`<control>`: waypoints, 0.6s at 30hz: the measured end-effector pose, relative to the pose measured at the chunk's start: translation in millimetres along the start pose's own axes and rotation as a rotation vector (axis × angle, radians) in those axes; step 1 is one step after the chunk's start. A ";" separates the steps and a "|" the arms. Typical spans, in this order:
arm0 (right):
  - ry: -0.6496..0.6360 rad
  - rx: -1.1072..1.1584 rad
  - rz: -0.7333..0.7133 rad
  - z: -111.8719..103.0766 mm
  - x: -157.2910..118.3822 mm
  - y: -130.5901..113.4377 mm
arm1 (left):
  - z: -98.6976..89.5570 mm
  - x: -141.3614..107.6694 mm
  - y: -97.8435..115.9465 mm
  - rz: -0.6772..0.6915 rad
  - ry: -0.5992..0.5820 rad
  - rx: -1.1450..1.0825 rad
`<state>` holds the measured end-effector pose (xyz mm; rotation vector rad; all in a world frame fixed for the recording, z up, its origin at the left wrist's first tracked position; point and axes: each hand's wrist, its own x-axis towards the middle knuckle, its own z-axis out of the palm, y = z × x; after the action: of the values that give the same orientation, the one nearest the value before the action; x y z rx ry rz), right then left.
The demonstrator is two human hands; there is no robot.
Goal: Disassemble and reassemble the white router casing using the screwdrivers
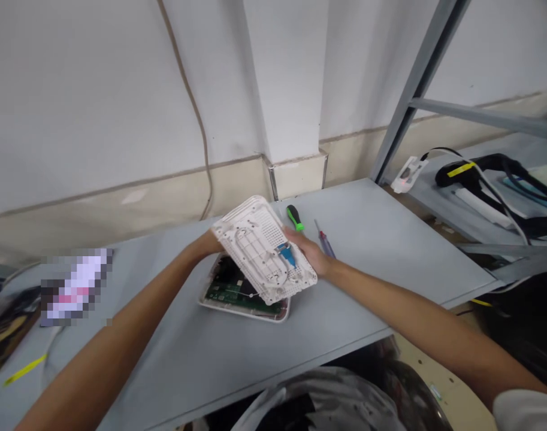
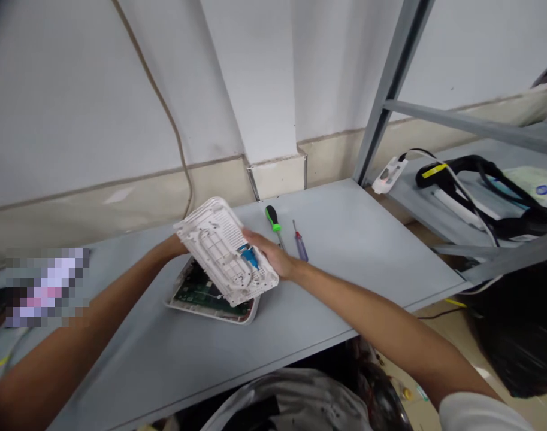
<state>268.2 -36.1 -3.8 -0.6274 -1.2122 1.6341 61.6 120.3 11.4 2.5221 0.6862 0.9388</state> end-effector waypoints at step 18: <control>0.399 -0.393 -0.118 -3.1 13.2 13.0 | -15.7 -72.0 67.1 -0.472 0.181 -0.715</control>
<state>260.4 -23.3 -15.1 -1.0502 -1.2469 1.1079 24.3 28.2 18.7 1.5808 0.7769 1.0080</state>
